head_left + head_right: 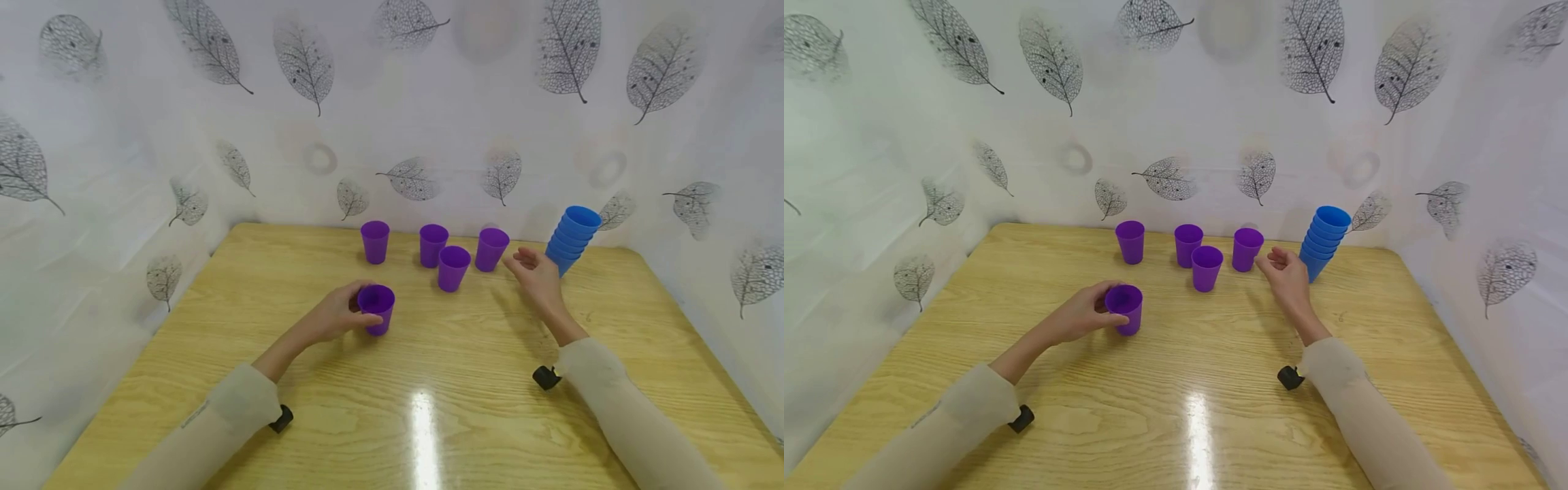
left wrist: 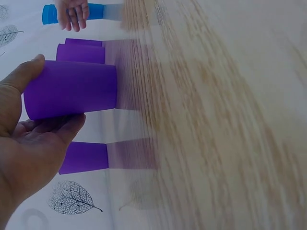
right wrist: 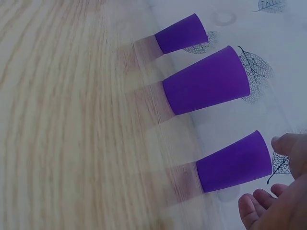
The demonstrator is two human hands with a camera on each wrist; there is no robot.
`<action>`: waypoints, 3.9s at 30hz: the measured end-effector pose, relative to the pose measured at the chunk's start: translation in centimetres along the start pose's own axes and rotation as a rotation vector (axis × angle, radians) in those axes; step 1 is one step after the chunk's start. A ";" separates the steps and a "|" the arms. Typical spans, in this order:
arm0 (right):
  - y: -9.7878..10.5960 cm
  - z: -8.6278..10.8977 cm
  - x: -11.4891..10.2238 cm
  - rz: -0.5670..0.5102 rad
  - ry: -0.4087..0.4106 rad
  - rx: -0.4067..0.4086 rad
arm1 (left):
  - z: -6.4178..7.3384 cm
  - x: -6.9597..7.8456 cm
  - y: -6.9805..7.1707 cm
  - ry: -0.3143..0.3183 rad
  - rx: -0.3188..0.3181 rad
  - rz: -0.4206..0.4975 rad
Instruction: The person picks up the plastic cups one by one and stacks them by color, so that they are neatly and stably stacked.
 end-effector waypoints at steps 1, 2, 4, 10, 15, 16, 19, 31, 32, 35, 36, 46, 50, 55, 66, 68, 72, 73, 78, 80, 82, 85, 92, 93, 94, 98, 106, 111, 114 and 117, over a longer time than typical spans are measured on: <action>-0.1 -0.2 0.0 -0.002 -0.003 -0.011 | 0.1 0.0 0.0 -0.003 -0.006 0.004; -0.1 -0.3 0.0 -0.003 -0.006 -0.020 | 0.1 0.1 -0.1 -0.006 -0.014 0.009; -0.3 -0.6 0.1 -0.007 -0.011 -0.039 | 0.2 0.1 -0.1 -0.011 -0.023 0.012; -1.0 -1.8 0.3 -0.008 -0.021 -0.083 | 0.3 0.3 -0.2 -0.018 -0.037 0.000; -1.6 -2.8 0.5 -0.022 -0.034 -0.089 | 0.4 0.4 -0.1 -0.035 -0.042 -0.022; -1.7 -3.0 0.5 -0.026 -0.034 -0.091 | 0.4 0.4 0.0 -0.038 -0.042 -0.024; -2.1 -3.6 0.6 -0.063 -0.040 -0.104 | 0.4 0.5 0.1 -0.052 -0.045 -0.032; -2.8 -4.4 0.6 -0.064 -0.029 -0.082 | -0.2 0.1 0.2 -0.049 -0.068 -0.021; -2.9 -4.5 0.7 -0.055 -0.024 -0.077 | -0.2 0.1 0.3 -0.048 -0.068 -0.020; -2.9 -4.5 0.6 -0.056 -0.011 -0.072 | -0.2 0.0 0.4 -0.041 -0.065 -0.024; -2.9 -4.5 0.6 -0.064 -0.009 -0.068 | -0.2 0.0 0.5 -0.039 -0.064 -0.029; -2.0 -3.4 -0.3 -0.030 0.007 -0.038 | -0.6 -1.0 1.5 -0.044 -0.047 -0.064; -1.6 -2.5 -1.3 -0.063 0.019 -0.023 | -0.6 -1.5 2.2 -0.033 -0.047 -0.063; -0.9 -1.2 -3.0 -0.086 0.074 -0.004 | -0.8 -2.4 3.1 -0.044 -0.028 -0.080; 0.1 1.0 -6.6 -0.138 0.204 -0.010 | -1.3 -3.2 4.3 -0.062 -0.033 -0.088; 0.0 1.4 -7.3 -0.153 0.205 -0.023 | -1.2 -3.1 4.3 -0.057 -0.032 -0.083; -0.6 2.2 -8.9 -0.189 0.218 -0.056 | -0.9 -3.1 4.5 -0.047 -0.023 -0.075; -0.8 2.3 -9.2 -0.199 0.224 -0.065 | -0.8 -3.1 4.5 -0.044 -0.016 -0.080; -1.9 2.7 -10.7 -0.250 0.260 -0.112 | -0.3 -3.2 4.8 -0.033 0.007 -0.096; -2.5 3.0 -11.3 -0.267 0.278 -0.137 | -0.2 -3.2 4.7 -0.032 0.006 -0.094; -3.1 3.1 -11.7 -0.277 0.295 -0.161 | -0.2 -3.2 4.7 -0.032 0.004 -0.090; -4.1 3.3 -12.3 -0.275 0.313 -0.188 | -0.2 -3.2 4.6 -0.027 0.004 -0.087; -7.1 3.4 -12.9 -0.268 0.285 -0.240 | 0.0 -2.8 4.5 -0.025 0.007 -0.056; -7.6 3.5 -13.0 -0.267 0.278 -0.246 | -0.1 -2.8 4.5 -0.025 0.008 -0.054; -8.1 3.5 -13.0 -0.270 0.274 -0.252 | -0.1 -2.9 4.5 -0.026 0.009 -0.054; -10.1 3.5 -13.2 -0.268 0.270 -0.275 | -0.3 -2.9 4.4 -0.023 0.014 -0.049; -13.2 4.2 -14.4 -0.253 0.323 -0.288 | -0.3 -2.7 4.2 -0.043 0.003 0.013; -14.4 4.5 -15.2 -0.287 0.333 -0.311 | -0.3 -2.7 4.2 -0.045 -0.010 0.026; -15.0 4.7 -15.6 -0.308 0.340 -0.323 | -0.2 -2.8 4.2 -0.025 -0.008 0.016; -15.7 4.9 -16.1 -0.324 0.347 -0.342 | -0.1 -2.8 4.3 -0.009 -0.003 0.017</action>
Point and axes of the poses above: each hand's wrist, its own z-axis away from the middle knuckle, its own y-axis out of the back of the hand, x = y × z, the point moved 4 cm from there along -z, towards the middle knuckle
